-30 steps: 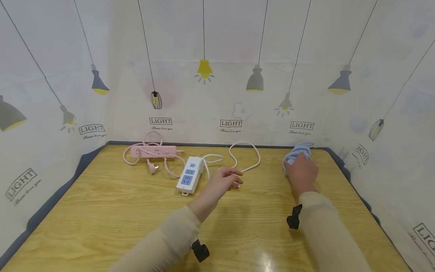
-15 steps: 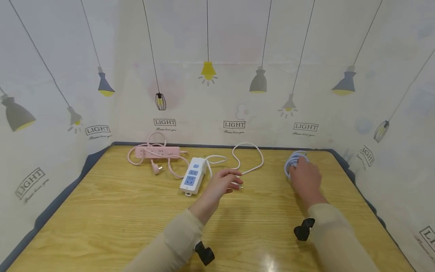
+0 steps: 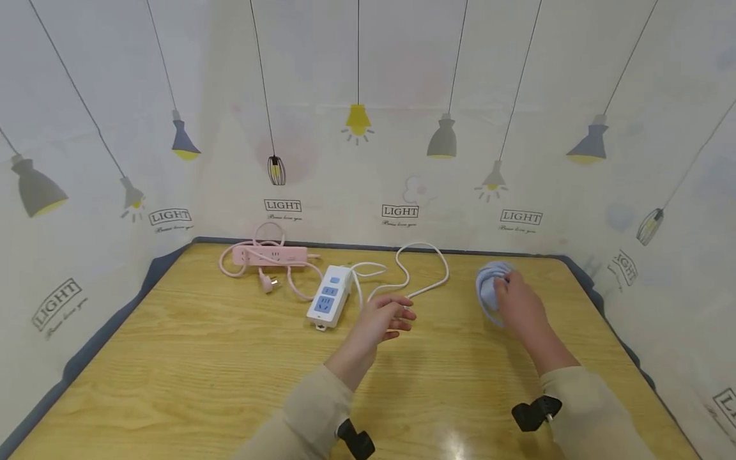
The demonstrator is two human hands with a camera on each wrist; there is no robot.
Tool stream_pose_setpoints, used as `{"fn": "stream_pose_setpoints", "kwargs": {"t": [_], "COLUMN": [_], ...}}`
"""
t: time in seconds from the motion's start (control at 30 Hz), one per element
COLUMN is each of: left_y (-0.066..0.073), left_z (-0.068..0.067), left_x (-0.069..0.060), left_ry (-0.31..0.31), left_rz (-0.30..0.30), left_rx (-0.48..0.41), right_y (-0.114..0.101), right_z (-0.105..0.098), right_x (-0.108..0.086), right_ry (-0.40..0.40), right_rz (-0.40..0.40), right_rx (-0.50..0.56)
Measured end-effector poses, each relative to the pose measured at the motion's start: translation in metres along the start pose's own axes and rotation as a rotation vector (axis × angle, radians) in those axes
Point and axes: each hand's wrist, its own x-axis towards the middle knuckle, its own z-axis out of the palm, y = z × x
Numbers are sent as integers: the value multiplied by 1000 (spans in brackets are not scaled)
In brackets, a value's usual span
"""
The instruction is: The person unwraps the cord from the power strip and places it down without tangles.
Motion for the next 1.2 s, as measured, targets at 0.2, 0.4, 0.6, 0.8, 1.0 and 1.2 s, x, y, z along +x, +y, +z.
{"fn": "stream_pose_setpoints", "kwargs": {"t": [0.2,0.4,0.6,0.8,1.0,1.2], "left_y": [-2,2,5,14,24,32], "left_z": [1,0,-3,-3,-3,-5], "left_x": [-1,3,1,-3,-10,-14], "left_ry": [10,26,14,-50,-123,-47], "left_rz": [4,1,-37,-29,14,77], "left_rx": [0,-36,-148,-259,-415,-630], "right_y": [-23,-45,-62,-82,-102,-118], "right_z": [-4,-4,11,28,39,45], "right_x": [-29,-55,-72,-83,-85,-84], "right_ry": [43,87,211,369,463,449], "right_rz": [-118,-300,-568,-777,-961,-1021], "right_rx": [57,94,67,-45,-129,-98]}}
